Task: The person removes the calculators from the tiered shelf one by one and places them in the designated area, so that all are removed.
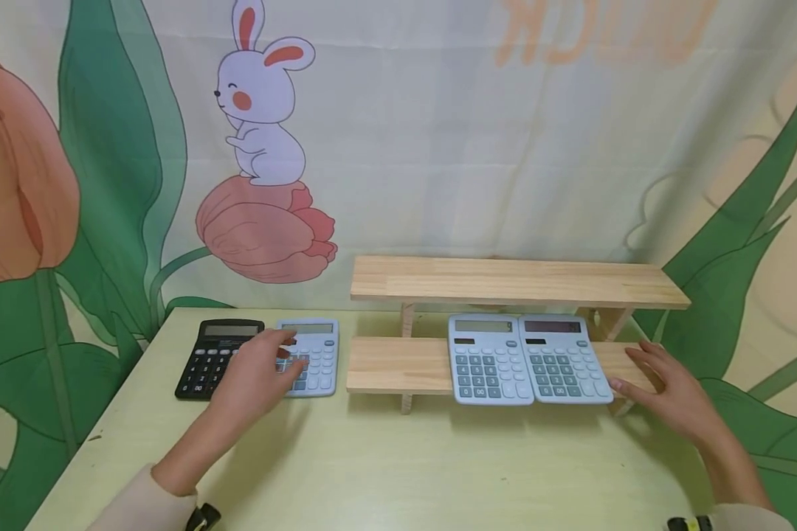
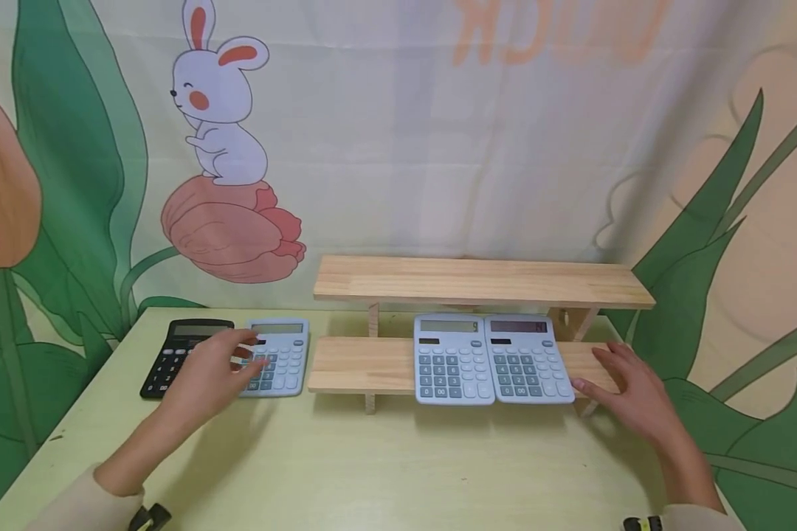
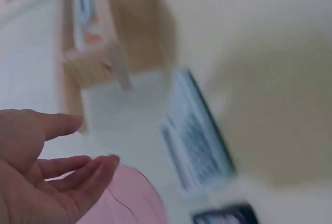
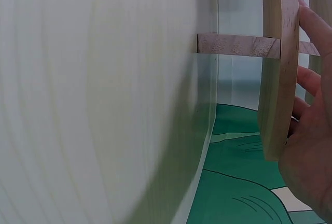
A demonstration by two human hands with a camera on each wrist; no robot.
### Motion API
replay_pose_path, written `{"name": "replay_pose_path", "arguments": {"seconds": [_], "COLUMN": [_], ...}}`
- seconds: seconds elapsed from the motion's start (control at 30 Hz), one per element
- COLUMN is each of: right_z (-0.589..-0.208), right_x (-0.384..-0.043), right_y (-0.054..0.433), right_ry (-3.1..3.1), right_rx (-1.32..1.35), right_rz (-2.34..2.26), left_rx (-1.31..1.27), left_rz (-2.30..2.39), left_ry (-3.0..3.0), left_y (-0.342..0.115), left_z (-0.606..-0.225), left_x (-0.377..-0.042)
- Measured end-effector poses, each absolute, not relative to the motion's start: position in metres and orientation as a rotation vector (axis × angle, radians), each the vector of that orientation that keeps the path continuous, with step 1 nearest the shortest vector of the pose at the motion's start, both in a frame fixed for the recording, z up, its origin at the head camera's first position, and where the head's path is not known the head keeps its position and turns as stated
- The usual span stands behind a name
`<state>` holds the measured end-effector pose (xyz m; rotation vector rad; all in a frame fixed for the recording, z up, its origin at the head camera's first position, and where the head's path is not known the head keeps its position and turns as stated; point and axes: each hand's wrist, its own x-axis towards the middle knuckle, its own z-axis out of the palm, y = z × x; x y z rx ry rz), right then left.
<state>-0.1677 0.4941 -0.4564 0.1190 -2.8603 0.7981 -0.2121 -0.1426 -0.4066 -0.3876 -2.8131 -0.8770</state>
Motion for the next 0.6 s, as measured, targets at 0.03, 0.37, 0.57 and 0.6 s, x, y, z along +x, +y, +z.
{"name": "replay_pose_path", "arguments": {"seconds": [0.03,0.37,0.57,0.6], "right_z": [-0.456,-0.458,-0.458,-0.458], "right_x": [-0.168,-0.171,-0.171,-0.17], "right_y": [0.494,0.495,0.496,0.496], "right_ry": [-2.86,-2.877,-2.882,-2.882], "right_rx": [0.119,0.109,0.108,0.107], "right_rz": [0.796,0.803,0.804,0.803], "left_rx": [-0.422,-0.669,-0.666,-0.671], "left_rz": [-0.92,-1.473,-2.058,-2.104], "left_ry": [-2.779,-2.53,-2.496,-2.503], "left_y": [-0.135,-0.072,-0.033,-0.028], "left_z": [-0.403,-0.397,-0.412,-0.414], "left_x": [-0.208,-0.172,-0.162,-0.161]}}
